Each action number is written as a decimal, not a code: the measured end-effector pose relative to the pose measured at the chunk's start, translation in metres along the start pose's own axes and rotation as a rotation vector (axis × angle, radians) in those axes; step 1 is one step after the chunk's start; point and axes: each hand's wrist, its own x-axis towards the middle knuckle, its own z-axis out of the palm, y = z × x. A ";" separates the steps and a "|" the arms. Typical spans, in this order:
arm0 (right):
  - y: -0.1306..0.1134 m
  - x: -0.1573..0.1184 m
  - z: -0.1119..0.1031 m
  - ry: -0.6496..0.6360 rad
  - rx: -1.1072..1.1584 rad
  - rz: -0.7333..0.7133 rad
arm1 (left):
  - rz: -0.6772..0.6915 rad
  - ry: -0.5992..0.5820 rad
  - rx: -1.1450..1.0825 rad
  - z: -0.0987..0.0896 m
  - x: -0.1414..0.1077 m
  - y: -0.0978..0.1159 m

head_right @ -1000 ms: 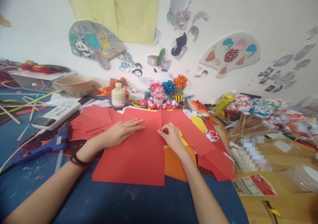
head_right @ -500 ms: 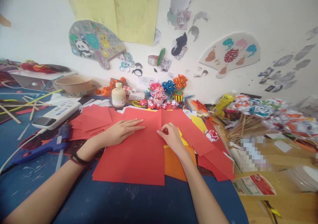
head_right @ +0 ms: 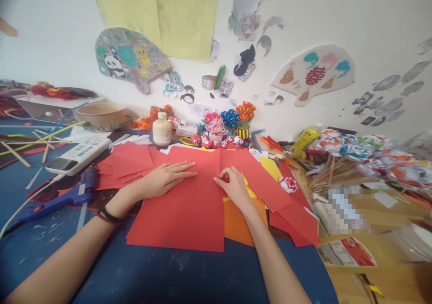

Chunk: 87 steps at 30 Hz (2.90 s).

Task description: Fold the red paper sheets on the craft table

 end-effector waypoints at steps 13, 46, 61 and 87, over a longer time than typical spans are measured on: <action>-0.003 0.000 -0.002 -0.009 -0.003 0.000 | 0.014 0.009 0.003 0.000 0.000 -0.001; 0.003 -0.001 0.002 0.019 -0.062 -0.046 | -0.093 -0.043 -0.106 -0.013 -0.017 -0.019; -0.001 -0.001 0.001 -0.002 -0.057 -0.012 | -0.308 -0.056 -0.058 -0.029 -0.040 -0.021; 0.005 0.001 0.003 -0.004 -0.056 -0.024 | -0.428 -0.127 -0.064 -0.046 -0.068 -0.023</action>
